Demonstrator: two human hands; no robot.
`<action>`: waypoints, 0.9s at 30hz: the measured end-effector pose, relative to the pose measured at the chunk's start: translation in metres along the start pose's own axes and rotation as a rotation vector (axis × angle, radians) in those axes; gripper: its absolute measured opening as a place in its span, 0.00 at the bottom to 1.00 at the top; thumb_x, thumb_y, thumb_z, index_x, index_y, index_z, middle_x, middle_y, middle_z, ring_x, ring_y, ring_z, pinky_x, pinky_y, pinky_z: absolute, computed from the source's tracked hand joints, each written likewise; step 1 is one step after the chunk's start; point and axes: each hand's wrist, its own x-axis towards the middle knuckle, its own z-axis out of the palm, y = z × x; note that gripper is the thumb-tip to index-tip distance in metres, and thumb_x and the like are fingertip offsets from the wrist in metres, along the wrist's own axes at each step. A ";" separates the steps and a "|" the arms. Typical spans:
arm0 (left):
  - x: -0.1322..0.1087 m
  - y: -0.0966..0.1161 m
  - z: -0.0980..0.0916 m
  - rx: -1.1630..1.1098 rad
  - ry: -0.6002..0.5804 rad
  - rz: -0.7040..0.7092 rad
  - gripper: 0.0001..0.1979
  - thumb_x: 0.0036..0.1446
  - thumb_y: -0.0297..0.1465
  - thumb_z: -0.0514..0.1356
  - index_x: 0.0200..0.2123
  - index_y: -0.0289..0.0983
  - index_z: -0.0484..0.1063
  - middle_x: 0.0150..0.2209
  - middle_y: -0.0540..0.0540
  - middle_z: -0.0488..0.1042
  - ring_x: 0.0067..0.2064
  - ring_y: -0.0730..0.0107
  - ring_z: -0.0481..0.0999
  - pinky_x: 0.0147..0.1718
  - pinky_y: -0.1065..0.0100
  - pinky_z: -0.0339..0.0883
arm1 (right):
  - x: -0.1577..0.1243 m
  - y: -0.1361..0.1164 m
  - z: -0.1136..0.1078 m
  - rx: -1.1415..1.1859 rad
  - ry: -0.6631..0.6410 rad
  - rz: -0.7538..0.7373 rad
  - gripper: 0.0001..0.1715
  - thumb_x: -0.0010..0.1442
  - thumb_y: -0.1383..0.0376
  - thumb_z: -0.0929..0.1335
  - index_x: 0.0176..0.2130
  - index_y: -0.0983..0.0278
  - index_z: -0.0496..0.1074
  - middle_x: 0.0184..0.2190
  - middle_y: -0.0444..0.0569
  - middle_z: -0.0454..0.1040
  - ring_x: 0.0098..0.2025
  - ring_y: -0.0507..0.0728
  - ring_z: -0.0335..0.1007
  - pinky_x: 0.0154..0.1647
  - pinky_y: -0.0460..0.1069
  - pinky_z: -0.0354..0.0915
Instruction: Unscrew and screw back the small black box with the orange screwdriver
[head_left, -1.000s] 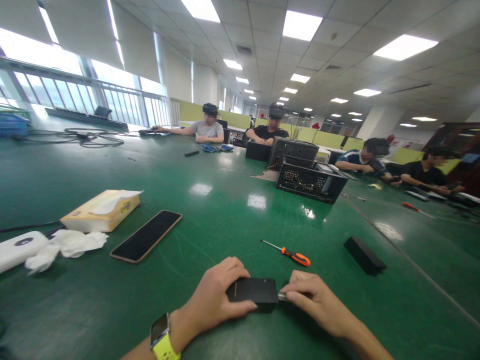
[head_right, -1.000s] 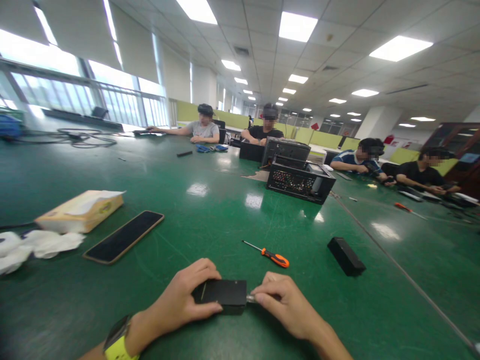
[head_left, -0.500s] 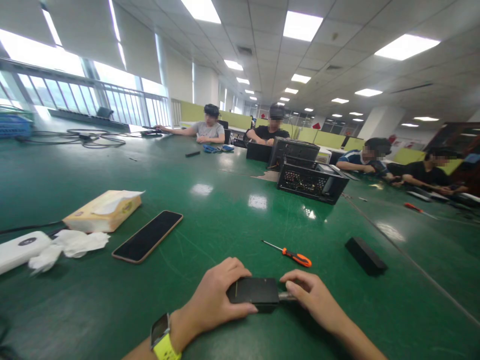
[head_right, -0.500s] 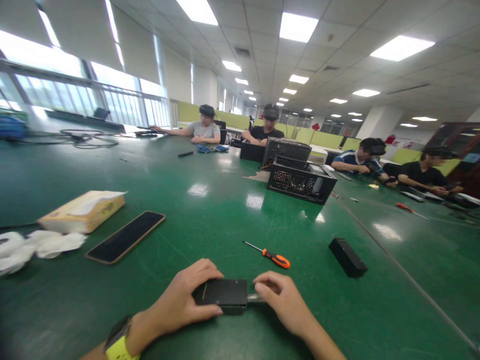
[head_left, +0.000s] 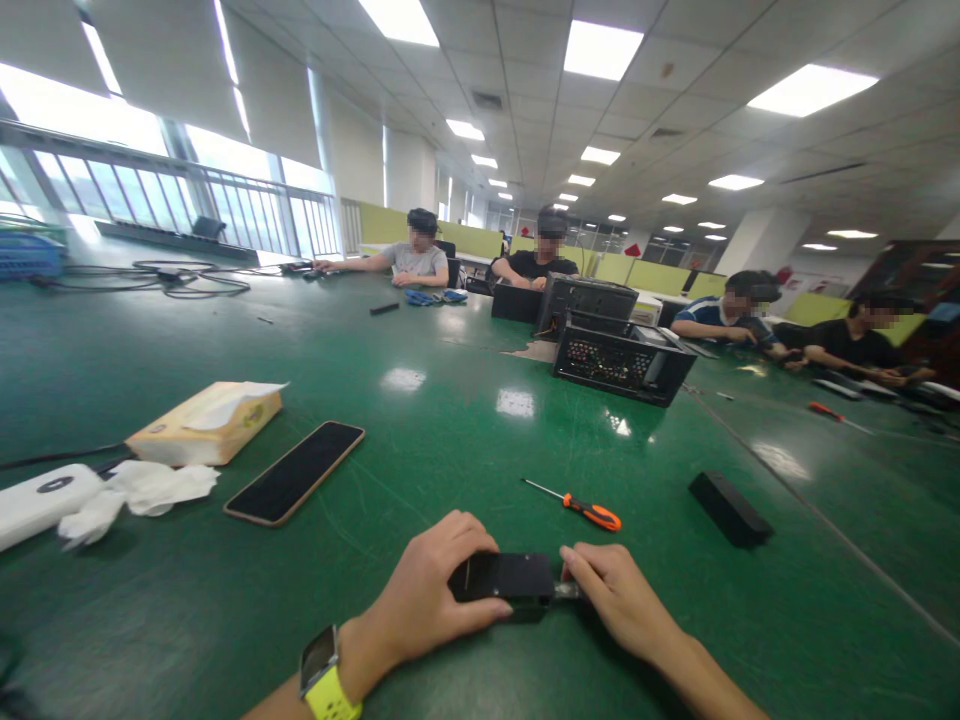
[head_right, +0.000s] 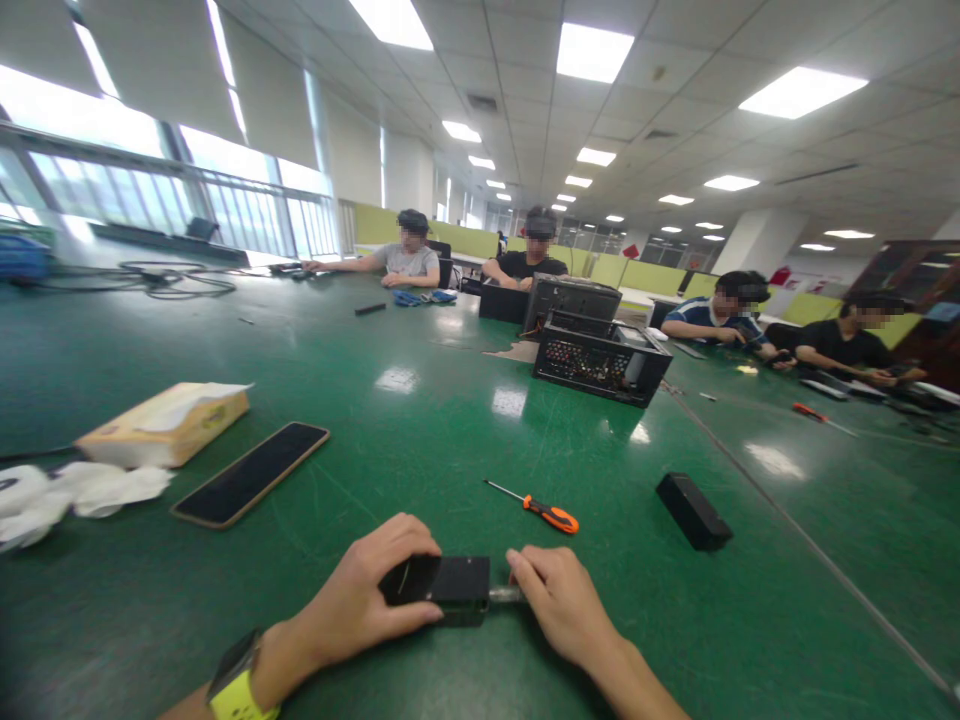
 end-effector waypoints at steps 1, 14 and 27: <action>0.000 0.000 0.000 -0.004 0.001 0.001 0.16 0.53 0.40 0.69 0.40 0.38 0.73 0.38 0.45 0.73 0.39 0.60 0.72 0.39 0.63 0.66 | 0.000 0.003 -0.002 -0.013 0.013 0.003 0.32 0.70 0.50 0.55 0.24 0.63 0.68 0.19 0.40 0.65 0.24 0.52 0.63 0.30 0.46 0.57; 0.001 0.009 -0.002 0.018 -0.067 -0.074 0.17 0.49 0.32 0.70 0.43 0.39 0.73 0.42 0.46 0.70 0.42 0.59 0.72 0.41 0.63 0.67 | 0.005 0.034 -0.017 -0.371 0.271 0.189 0.22 0.66 0.53 0.60 0.27 0.59 0.73 0.25 0.48 0.76 0.28 0.58 0.70 0.25 0.47 0.54; 0.002 0.008 0.001 0.006 -0.060 -0.072 0.15 0.51 0.32 0.68 0.42 0.39 0.72 0.40 0.47 0.72 0.42 0.59 0.72 0.41 0.63 0.66 | -0.002 -0.012 -0.005 -0.059 0.177 -0.178 0.27 0.60 0.48 0.68 0.52 0.61 0.73 0.46 0.55 0.77 0.49 0.65 0.71 0.52 0.58 0.64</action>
